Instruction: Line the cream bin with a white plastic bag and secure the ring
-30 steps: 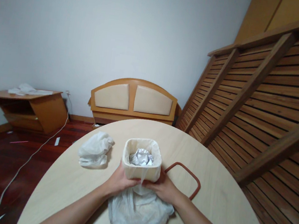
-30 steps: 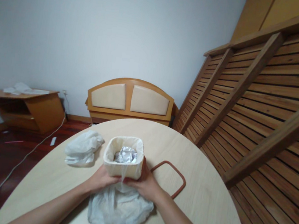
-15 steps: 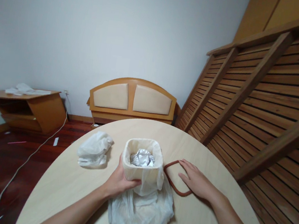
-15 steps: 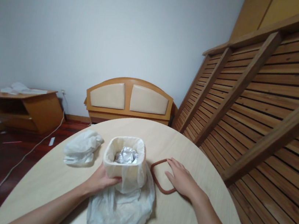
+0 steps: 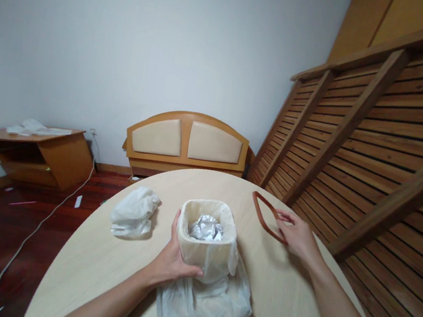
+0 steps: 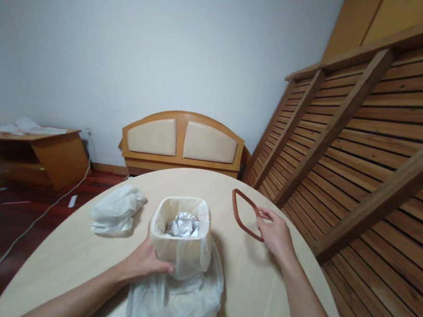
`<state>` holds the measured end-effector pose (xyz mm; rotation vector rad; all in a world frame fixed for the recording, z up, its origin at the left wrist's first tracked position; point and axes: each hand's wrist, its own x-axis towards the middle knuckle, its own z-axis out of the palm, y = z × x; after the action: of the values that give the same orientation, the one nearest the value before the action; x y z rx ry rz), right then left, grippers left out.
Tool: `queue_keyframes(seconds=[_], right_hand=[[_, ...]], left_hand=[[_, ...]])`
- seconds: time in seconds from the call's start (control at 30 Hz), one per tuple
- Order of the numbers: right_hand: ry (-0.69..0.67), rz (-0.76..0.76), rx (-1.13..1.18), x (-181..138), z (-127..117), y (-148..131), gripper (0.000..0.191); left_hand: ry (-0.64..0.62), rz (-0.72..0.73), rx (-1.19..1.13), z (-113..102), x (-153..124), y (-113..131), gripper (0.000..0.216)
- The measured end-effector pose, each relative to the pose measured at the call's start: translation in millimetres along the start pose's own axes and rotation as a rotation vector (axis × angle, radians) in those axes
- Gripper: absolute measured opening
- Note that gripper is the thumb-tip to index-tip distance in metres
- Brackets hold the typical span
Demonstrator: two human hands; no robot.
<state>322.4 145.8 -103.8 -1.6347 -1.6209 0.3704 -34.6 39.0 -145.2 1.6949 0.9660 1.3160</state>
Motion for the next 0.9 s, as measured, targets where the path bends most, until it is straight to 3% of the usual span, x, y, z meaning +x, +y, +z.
queue_keyframes(seconds=[0.1,0.17,0.23,0.3,0.4,0.53,0.67,0.9], right_hand=[[-0.026,-0.054,0.267,-2,-10,-42,0.041],[-0.078,-0.068,0.282,-3,-14,-75,0.039],[-0.137,-0.105,0.277,-5,-16,-108,0.037],[-0.134,-0.16,0.265,-6,-14,-135,0.035],[-0.128,-0.186,0.22,-13,-5,-165,0.038],[-0.198,-0.191,0.198,-28,12,-182,0.039],[-0.208,-0.233,0.106,-38,20,-186,0.04],[-0.201,-0.262,-0.029,-39,16,-183,0.031]], left_hand=[[0.051,0.184,0.128,-9,-1,7,0.139],[0.117,0.328,0.21,-14,2,20,0.107],[0.189,0.381,0.255,-17,9,39,0.076],[0.222,0.331,0.27,-16,22,61,0.063],[0.253,0.116,0.148,-13,44,87,0.058],[0.258,-0.057,0.01,-13,62,95,0.061],[0.237,-0.104,-0.074,-19,66,87,0.062],[0.119,-0.141,-0.012,-28,67,90,0.058]])
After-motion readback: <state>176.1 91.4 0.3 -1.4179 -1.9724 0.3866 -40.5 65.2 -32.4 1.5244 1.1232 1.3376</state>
